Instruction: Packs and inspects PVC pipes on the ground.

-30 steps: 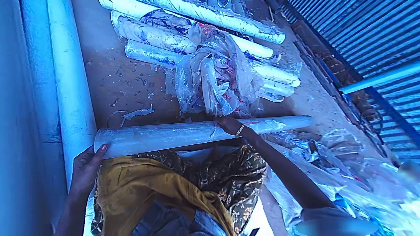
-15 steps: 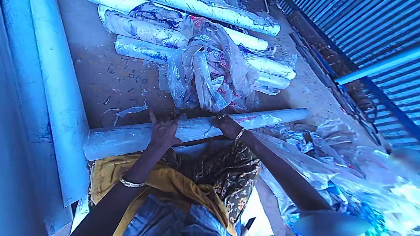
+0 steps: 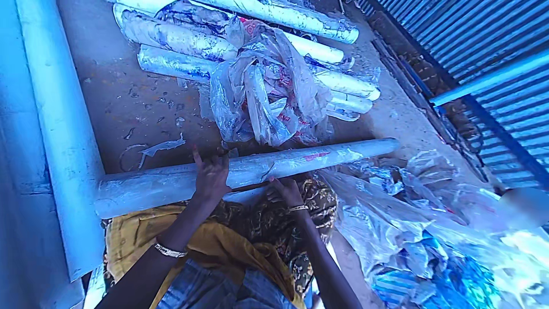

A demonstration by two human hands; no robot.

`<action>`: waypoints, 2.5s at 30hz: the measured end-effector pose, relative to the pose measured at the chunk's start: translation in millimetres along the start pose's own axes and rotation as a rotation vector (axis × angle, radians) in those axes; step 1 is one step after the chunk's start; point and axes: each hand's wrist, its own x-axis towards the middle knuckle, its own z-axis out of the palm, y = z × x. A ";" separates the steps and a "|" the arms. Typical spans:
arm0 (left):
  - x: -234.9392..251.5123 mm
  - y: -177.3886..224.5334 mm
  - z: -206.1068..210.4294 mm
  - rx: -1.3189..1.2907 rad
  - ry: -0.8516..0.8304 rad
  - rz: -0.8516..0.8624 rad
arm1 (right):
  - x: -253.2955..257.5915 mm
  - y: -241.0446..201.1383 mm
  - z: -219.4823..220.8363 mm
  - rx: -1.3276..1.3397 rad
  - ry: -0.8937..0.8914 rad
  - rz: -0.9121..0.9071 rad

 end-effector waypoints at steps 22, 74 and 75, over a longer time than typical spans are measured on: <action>-21.1 21.3 66.7 0.275 0.503 0.012 | 17.8 14.8 5.6 -0.028 0.229 -0.176; 60.6 -16.4 -13.4 -0.002 -0.110 0.061 | -11.1 35.7 5.0 -0.230 0.211 -0.090; 62.2 -16.8 -13.6 0.003 -0.119 0.065 | -14.7 38.4 6.6 -0.243 0.222 -0.070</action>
